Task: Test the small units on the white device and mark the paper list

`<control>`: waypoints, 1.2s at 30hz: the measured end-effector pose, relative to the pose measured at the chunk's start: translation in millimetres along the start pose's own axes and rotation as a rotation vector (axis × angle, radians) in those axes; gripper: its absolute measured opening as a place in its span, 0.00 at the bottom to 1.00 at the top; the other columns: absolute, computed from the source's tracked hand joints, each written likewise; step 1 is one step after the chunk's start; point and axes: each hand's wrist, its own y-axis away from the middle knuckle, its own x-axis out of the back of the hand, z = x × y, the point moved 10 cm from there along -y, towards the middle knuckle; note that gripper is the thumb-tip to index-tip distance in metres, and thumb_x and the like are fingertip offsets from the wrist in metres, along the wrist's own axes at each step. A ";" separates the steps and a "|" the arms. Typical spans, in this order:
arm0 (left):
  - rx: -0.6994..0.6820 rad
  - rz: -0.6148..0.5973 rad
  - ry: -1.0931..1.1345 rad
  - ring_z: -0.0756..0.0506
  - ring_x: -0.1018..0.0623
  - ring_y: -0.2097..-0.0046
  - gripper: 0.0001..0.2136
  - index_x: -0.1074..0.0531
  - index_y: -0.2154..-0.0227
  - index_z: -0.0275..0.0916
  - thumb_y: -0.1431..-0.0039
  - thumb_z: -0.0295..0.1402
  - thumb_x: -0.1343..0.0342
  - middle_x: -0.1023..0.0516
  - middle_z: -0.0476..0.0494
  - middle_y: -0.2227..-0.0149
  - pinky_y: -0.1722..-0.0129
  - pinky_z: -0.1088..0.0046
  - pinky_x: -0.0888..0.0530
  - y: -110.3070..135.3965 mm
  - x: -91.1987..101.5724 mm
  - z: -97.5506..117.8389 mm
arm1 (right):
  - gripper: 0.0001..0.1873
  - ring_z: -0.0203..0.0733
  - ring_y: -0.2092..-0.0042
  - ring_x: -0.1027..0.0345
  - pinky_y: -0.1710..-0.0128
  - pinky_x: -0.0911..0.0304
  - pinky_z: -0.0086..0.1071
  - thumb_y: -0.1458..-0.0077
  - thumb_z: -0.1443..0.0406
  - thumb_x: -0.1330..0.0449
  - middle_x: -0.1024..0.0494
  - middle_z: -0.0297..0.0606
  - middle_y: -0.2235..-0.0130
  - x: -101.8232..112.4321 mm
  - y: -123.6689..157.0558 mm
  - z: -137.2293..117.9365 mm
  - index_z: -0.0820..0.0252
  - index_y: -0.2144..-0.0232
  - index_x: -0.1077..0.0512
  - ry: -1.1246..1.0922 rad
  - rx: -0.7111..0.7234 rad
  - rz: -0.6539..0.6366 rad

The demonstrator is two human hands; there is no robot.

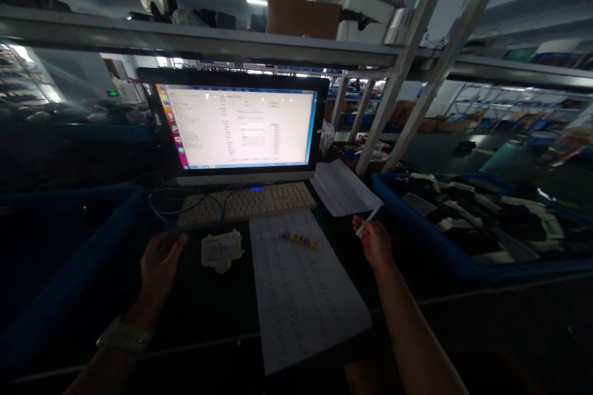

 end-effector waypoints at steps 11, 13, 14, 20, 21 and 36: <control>0.017 0.012 0.013 0.45 0.25 0.65 0.20 0.31 0.70 0.37 0.66 0.43 0.36 0.25 0.45 0.69 0.64 0.68 0.28 -0.2 0.0 -1.7 | 0.10 0.35 0.71 0.28 0.73 0.32 0.24 0.67 0.64 0.35 0.23 0.34 0.73 0.7 0.2 0.0 0.59 0.80 0.33 0.005 -0.020 0.001; 0.011 0.014 -0.003 0.46 0.25 0.66 0.20 0.31 0.70 0.37 0.66 0.43 0.37 0.26 0.46 0.70 0.65 0.68 0.28 -0.2 0.5 -1.1 | 0.10 0.35 0.71 0.28 0.74 0.32 0.24 0.67 0.63 0.35 0.23 0.34 0.73 0.4 0.7 -0.3 0.58 0.80 0.33 0.001 -0.021 -0.002; 0.004 0.012 -0.012 0.46 0.25 0.66 0.20 0.31 0.70 0.37 0.65 0.43 0.37 0.26 0.46 0.70 0.66 0.69 0.28 -0.2 0.6 -0.2 | 0.11 0.35 0.71 0.28 0.74 0.32 0.24 0.67 0.63 0.35 0.23 0.33 0.73 0.2 1.0 -0.5 0.58 0.80 0.33 -0.002 -0.019 -0.003; -0.010 0.004 -0.017 0.45 0.24 0.65 0.20 0.31 0.70 0.37 0.65 0.43 0.37 0.25 0.45 0.69 0.64 0.67 0.27 -0.6 0.0 1.8 | 0.11 0.35 0.70 0.28 0.74 0.32 0.23 0.67 0.64 0.34 0.22 0.32 0.73 -0.1 2.3 -1.6 0.57 0.80 0.34 -0.006 -0.005 -0.002; -0.001 0.007 -0.006 0.45 0.24 0.64 0.20 0.31 0.70 0.37 0.65 0.43 0.36 0.25 0.45 0.69 0.63 0.67 0.27 -0.5 0.0 1.1 | 0.11 0.35 0.70 0.28 0.74 0.32 0.23 0.68 0.64 0.34 0.23 0.33 0.73 0.1 2.1 -1.5 0.58 0.80 0.34 -0.004 -0.005 -0.001; 0.031 0.007 0.019 0.46 0.25 0.65 0.21 0.30 0.69 0.37 0.66 0.42 0.35 0.25 0.46 0.69 0.64 0.69 0.28 -1.0 -0.2 -5.5 | 0.12 0.34 0.73 0.29 0.75 0.33 0.25 0.71 0.67 0.35 0.22 0.33 0.73 -2.5 3.8 -6.4 0.58 0.79 0.34 0.004 0.049 -0.022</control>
